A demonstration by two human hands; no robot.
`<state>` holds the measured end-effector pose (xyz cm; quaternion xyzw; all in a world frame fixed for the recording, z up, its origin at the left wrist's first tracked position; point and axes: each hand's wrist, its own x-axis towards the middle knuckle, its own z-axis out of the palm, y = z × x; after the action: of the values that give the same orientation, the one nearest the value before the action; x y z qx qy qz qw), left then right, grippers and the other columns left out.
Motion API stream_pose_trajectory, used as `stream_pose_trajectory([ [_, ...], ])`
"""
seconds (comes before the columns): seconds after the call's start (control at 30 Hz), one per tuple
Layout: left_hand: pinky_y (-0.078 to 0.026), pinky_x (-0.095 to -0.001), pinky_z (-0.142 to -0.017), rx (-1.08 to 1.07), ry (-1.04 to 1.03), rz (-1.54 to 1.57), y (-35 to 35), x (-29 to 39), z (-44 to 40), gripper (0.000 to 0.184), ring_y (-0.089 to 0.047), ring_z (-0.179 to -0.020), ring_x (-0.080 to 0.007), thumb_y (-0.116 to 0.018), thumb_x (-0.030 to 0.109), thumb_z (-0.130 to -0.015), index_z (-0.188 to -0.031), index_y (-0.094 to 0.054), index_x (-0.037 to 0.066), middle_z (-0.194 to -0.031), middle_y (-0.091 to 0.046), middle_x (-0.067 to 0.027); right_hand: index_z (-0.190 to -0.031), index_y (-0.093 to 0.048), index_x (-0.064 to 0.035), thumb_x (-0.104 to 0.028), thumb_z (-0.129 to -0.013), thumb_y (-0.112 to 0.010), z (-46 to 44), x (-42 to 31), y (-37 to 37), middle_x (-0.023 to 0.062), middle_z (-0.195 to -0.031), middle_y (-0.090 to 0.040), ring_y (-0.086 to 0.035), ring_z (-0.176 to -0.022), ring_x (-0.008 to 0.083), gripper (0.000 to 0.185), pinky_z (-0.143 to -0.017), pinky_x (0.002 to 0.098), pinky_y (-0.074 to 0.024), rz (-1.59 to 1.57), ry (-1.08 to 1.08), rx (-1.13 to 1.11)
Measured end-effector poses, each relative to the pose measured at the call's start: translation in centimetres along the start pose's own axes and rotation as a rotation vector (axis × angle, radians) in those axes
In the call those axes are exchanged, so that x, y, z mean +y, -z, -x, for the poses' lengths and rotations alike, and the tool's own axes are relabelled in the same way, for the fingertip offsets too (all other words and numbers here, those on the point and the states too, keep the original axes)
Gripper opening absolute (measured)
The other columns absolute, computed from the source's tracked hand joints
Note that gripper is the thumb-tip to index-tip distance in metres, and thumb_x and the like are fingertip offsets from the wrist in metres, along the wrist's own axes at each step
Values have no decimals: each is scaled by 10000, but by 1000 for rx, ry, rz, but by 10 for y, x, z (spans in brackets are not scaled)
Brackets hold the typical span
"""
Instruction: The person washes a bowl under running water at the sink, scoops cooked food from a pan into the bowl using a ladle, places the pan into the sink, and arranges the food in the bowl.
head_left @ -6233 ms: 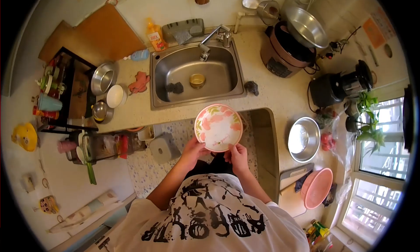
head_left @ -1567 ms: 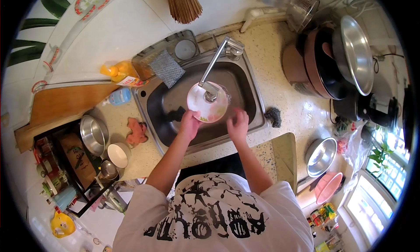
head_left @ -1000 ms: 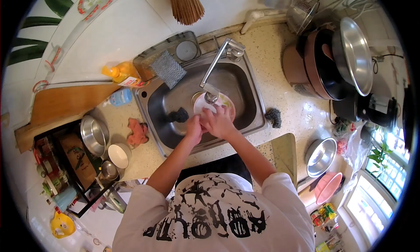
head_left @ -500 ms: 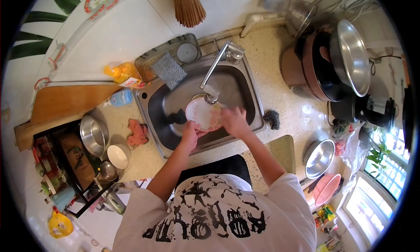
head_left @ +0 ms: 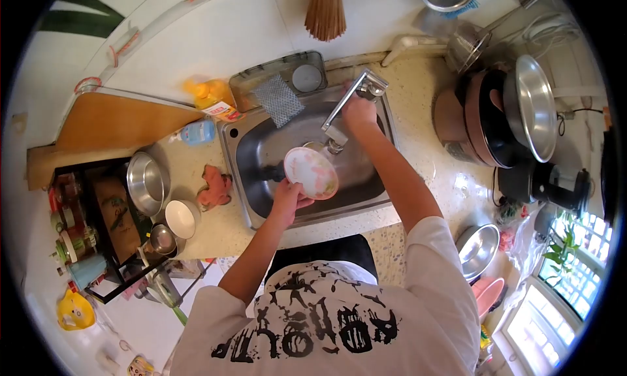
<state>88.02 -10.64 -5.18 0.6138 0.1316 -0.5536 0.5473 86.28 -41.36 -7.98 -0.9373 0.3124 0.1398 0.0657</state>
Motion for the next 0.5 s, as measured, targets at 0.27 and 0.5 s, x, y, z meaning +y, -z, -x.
stream_pose_trajectory([
  [0.27,-645,-400,-734,145,-86,-55,27,8,29,522,-700,-959,-246,-625,95,-901,-1372,-411,20,-1143,-635,-156,-1353,-528,-110,-95,-859,-593,47,4,-8,100,-1533,-427,-713,-883,358,498,-710,480,-592,-207,30,210],
  [0.5,-638,-381,-743,152,-135,-109,46,1,28,492,-706,-944,-255,-633,127,-931,-1361,-424,12,-1155,-641,-165,-1191,-658,-56,-82,-710,-699,214,-81,-66,173,-1229,-654,-573,-1197,396,484,-996,517,-447,-809,317,163],
])
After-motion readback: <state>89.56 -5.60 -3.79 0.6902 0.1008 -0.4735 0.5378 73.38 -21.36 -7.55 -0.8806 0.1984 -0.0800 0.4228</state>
